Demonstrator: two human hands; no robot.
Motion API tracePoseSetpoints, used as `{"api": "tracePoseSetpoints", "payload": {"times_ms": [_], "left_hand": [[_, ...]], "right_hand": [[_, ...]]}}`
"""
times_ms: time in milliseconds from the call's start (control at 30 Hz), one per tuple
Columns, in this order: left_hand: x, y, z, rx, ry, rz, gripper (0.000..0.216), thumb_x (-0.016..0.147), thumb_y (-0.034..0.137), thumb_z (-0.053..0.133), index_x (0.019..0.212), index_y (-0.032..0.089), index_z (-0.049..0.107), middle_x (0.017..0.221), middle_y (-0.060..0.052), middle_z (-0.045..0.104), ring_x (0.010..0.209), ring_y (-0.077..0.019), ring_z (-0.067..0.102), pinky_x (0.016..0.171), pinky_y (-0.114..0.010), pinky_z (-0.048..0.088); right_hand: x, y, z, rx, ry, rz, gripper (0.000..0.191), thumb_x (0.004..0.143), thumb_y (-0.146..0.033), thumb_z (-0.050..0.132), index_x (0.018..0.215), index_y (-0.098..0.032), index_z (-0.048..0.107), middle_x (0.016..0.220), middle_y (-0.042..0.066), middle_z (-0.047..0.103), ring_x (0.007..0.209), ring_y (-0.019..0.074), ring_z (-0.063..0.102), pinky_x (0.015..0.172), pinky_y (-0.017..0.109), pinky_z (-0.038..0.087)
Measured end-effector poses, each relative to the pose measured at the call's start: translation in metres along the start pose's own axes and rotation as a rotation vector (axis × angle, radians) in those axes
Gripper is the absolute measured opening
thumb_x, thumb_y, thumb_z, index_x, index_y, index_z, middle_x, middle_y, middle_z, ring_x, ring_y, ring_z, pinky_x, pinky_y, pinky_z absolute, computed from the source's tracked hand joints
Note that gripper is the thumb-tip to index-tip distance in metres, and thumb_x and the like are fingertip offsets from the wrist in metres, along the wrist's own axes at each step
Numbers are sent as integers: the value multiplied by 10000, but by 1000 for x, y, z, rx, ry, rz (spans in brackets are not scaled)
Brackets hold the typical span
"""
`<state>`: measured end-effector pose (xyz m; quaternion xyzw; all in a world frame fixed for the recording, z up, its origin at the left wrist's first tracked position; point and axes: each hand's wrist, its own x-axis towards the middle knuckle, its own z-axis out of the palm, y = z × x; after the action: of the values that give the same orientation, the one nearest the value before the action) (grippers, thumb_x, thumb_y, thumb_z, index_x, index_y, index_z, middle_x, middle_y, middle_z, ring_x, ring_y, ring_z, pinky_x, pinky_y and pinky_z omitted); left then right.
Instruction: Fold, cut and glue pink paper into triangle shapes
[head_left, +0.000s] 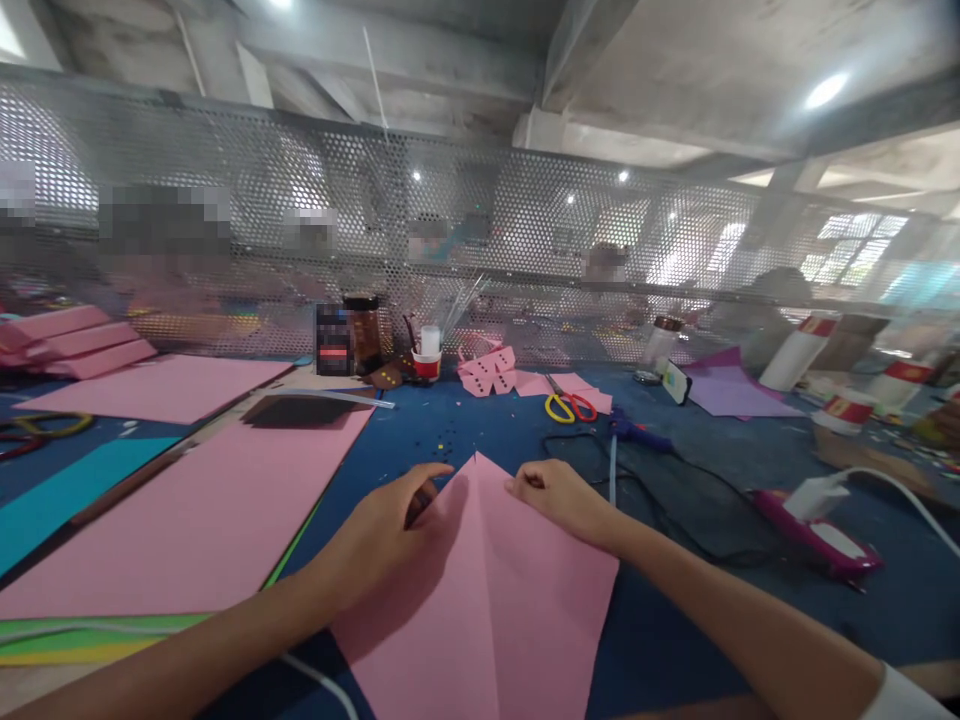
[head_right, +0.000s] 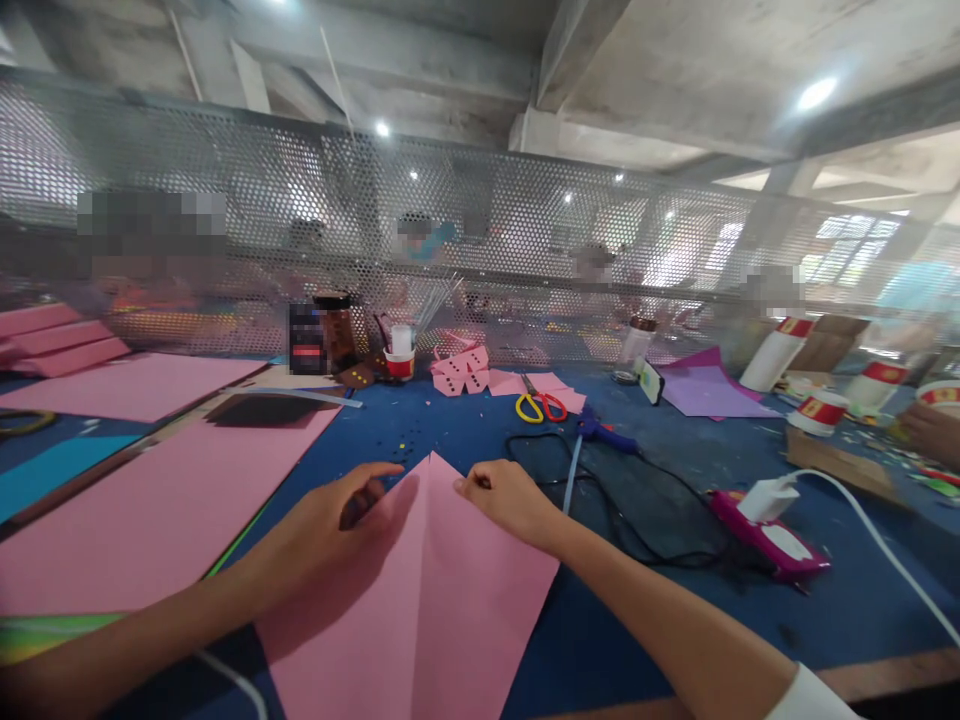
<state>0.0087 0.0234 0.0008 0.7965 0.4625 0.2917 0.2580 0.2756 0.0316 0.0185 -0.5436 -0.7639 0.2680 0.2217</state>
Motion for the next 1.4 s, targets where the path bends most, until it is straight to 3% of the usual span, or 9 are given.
{"api": "tracePoseSetpoints", "payload": {"times_ms": [100, 233, 400, 833, 1033, 1200, 1400], "left_hand": [[-2, -3, 10, 284, 13, 256, 392, 882, 171, 540, 1256, 254, 626, 1327, -70, 626, 1203, -277, 567, 1029, -426, 427], [-4, -4, 20, 451, -105, 426, 417, 972, 181, 459, 1372, 245, 559, 1392, -55, 612, 1269, -242, 533, 1071, -415, 403], [-6, -2, 23, 503, -109, 430, 450, 998, 207, 412, 1438, 242, 502, 1457, -45, 568, 1337, -254, 490, 1110, -431, 381], [2, 11, 32, 516, -100, 383, 456, 1012, 276, 367, 1438, 170, 492, 1478, -127, 537, 1419, -293, 409, 1182, -517, 274], [1, 11, 34, 505, -89, 383, 450, 991, 244, 404, 1428, 181, 490, 1473, -121, 542, 1416, -291, 411, 1188, -514, 259], [0, 6, 34, 518, -79, 402, 515, 930, 211, 476, 1445, 183, 469, 1491, -115, 523, 1422, -292, 404, 1197, -514, 243], [0, 3, 35, 555, -89, 394, 530, 915, 203, 480, 1445, 186, 465, 1511, -88, 506, 1438, -281, 373, 1205, -506, 233]], "right_hand": [[0, -2, 4, -126, 17, 34, 369, 936, -414, 524, 702, -165, 665, 667, 19, 629, 639, 142, 528, 559, 253, 283], [1, -2, 6, -237, 36, 91, 314, 923, -403, 550, 762, -188, 712, 747, 39, 706, 667, 159, 587, 582, 262, 297], [2, 1, 7, -290, 67, 163, 333, 930, -445, 544, 756, -205, 698, 752, 42, 720, 656, 162, 600, 570, 270, 272], [6, 1, 13, -425, 98, 161, 279, 900, -358, 548, 708, -222, 698, 740, 46, 716, 702, 191, 622, 563, 280, 252], [9, 1, 10, -429, 54, 155, 289, 892, -346, 528, 703, -207, 697, 750, 59, 716, 702, 192, 622, 558, 283, 248], [19, -5, 5, -349, -38, 162, 435, 947, -473, 454, 733, -199, 715, 762, 75, 718, 690, 187, 619, 548, 277, 280], [33, -14, 12, -372, -10, 175, 385, 920, -466, 489, 759, -213, 731, 788, 64, 733, 727, 192, 648, 555, 266, 304]]}}
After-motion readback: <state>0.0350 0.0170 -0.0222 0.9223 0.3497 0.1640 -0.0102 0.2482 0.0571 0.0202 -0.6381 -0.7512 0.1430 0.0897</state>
